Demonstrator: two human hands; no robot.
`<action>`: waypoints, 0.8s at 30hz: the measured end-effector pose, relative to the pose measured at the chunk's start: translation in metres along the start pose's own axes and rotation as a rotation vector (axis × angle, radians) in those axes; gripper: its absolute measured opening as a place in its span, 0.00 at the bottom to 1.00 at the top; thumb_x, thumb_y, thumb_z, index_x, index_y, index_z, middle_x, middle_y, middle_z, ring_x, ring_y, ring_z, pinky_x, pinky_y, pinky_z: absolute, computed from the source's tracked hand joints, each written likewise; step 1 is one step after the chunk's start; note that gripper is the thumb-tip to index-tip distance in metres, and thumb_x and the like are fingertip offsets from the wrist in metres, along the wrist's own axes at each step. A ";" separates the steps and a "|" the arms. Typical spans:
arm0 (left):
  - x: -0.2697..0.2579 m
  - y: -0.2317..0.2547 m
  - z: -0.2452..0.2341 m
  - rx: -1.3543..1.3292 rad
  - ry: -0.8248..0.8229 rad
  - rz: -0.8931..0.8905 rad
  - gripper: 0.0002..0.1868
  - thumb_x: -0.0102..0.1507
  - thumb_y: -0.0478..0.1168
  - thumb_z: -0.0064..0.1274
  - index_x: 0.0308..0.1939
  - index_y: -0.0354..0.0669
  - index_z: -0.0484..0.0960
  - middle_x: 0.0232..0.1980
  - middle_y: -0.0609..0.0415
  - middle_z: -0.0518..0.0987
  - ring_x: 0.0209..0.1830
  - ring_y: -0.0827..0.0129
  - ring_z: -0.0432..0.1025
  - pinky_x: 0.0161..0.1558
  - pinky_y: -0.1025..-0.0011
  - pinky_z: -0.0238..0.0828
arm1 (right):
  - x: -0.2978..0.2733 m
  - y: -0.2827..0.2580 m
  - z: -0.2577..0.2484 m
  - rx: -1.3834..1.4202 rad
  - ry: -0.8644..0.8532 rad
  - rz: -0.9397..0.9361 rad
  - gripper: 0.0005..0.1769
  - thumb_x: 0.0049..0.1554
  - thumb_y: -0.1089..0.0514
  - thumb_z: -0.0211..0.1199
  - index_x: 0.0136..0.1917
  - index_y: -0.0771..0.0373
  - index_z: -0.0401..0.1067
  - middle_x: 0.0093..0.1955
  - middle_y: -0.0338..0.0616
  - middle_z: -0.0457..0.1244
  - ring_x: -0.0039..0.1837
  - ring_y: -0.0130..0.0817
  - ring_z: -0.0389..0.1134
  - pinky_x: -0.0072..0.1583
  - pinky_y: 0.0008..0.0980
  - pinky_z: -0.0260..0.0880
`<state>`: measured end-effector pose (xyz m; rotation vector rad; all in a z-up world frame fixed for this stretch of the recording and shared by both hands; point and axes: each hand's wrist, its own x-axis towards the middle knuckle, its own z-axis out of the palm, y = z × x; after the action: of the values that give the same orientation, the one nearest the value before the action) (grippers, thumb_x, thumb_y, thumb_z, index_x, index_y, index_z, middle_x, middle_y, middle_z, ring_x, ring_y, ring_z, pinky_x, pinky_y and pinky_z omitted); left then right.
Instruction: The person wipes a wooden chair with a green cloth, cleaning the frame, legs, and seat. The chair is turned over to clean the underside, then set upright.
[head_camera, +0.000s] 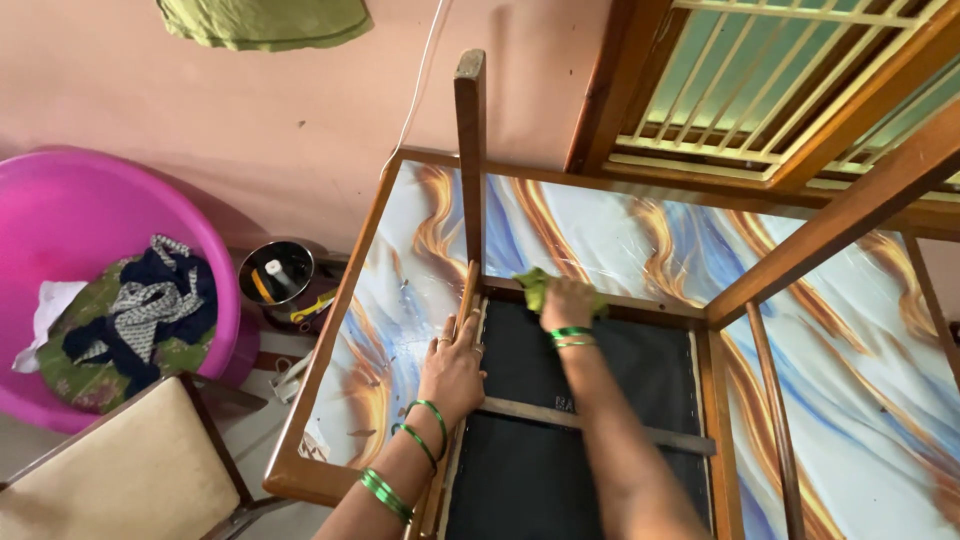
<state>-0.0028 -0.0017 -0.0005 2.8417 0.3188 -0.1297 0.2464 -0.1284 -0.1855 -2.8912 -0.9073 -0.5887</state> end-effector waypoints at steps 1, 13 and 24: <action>0.000 0.001 0.001 0.005 0.011 0.001 0.21 0.58 0.41 0.60 0.55 0.40 0.83 0.81 0.51 0.50 0.81 0.47 0.46 0.73 0.47 0.50 | -0.001 -0.013 0.007 0.018 0.055 0.004 0.25 0.47 0.55 0.61 0.59 0.58 0.73 0.55 0.49 0.67 0.61 0.51 0.67 0.65 0.65 0.60; 0.006 -0.004 0.016 -0.236 0.206 0.035 0.32 0.57 0.47 0.62 0.63 0.44 0.76 0.80 0.51 0.53 0.79 0.50 0.50 0.71 0.51 0.53 | -0.025 0.032 -0.048 0.731 -0.025 0.433 0.17 0.59 0.56 0.64 0.60 0.62 0.77 0.54 0.59 0.70 0.59 0.56 0.71 0.59 0.44 0.71; 0.012 -0.081 0.034 -0.681 0.683 -0.110 0.20 0.67 0.52 0.54 0.58 0.47 0.82 0.68 0.41 0.74 0.70 0.46 0.67 0.70 0.56 0.61 | -0.164 -0.151 -0.208 0.960 -0.164 -0.164 0.27 0.47 0.56 0.71 0.59 0.63 0.71 0.61 0.53 0.66 0.60 0.55 0.69 0.60 0.44 0.70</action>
<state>-0.0116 0.0668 -0.0557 2.1007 0.5289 0.7868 -0.0333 -0.1260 -0.0632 -2.0167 -1.0596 0.0982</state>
